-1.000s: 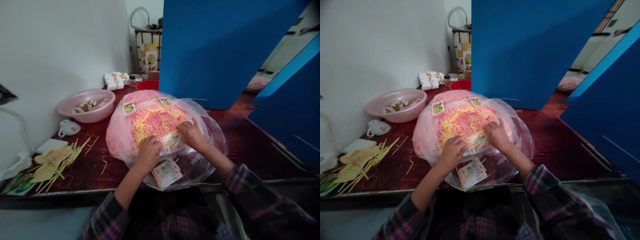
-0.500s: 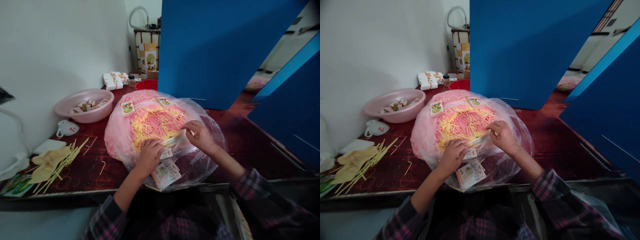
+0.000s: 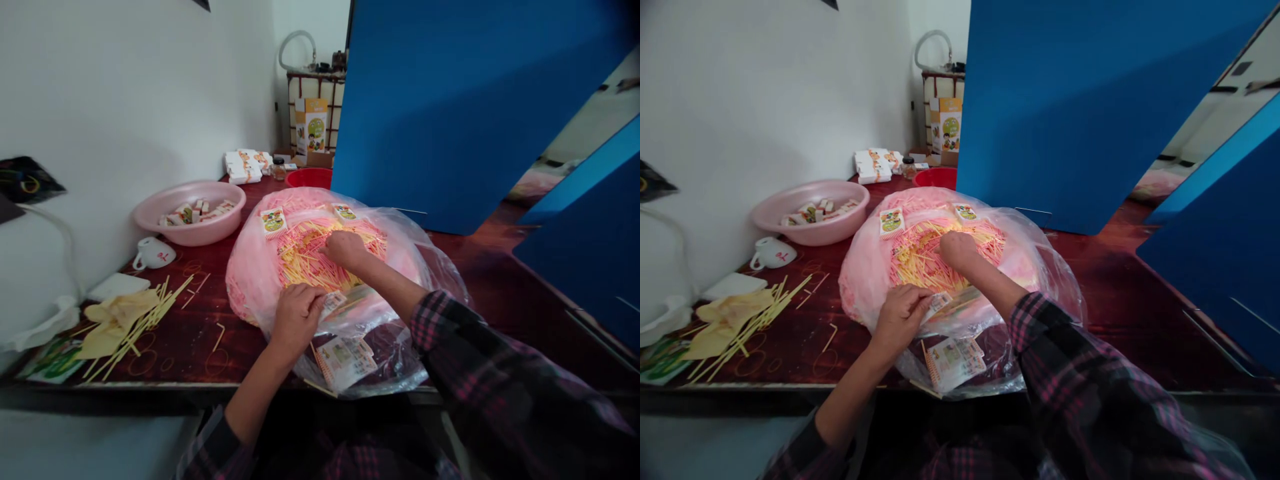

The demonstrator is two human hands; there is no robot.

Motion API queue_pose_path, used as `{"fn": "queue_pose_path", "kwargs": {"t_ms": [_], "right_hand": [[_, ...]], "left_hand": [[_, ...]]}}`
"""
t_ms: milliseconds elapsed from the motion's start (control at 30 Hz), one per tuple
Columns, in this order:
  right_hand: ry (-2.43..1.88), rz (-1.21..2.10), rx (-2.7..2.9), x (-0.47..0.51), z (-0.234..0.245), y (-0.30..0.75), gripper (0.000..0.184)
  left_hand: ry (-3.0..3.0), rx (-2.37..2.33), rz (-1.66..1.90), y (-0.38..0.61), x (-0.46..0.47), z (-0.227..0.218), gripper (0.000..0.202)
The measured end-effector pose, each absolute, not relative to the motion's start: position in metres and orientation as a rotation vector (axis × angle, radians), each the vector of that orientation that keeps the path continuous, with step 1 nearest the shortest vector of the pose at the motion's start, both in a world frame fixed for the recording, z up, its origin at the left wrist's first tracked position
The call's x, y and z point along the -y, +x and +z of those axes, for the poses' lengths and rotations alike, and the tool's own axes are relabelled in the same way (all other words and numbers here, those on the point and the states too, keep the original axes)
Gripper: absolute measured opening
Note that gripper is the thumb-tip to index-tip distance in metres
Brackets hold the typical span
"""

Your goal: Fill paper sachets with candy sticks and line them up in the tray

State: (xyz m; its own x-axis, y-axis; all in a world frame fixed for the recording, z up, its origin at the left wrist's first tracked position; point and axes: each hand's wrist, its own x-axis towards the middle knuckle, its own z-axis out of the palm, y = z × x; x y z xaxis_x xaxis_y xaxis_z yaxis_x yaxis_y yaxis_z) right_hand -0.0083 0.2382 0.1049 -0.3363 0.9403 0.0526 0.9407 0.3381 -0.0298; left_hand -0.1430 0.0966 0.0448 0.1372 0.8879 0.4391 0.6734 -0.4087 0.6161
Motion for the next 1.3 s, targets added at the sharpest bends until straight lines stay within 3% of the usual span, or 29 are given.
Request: {"fn": "queue_pose_path", "kwargs": {"t_ms": [200, 633, 1300], "right_hand": [[-1.849, -0.008, 2.6, -0.247, 0.104, -0.027, 0.044], [-1.915, 0.165, 2.621, -0.254, 0.099, -0.032, 0.037], [-1.638, 0.359, 2.319, -0.237, 0.086, -0.004, 0.032]], "left_hand": [[2.055, -1.526, 1.274, -0.147, -0.092, 0.046, 0.01], [2.024, -1.594, 1.303, -0.149, -0.096, 0.042, 0.008], [1.186, -1.232, 1.442, -0.153, -0.102, 0.035, 0.024]]}}
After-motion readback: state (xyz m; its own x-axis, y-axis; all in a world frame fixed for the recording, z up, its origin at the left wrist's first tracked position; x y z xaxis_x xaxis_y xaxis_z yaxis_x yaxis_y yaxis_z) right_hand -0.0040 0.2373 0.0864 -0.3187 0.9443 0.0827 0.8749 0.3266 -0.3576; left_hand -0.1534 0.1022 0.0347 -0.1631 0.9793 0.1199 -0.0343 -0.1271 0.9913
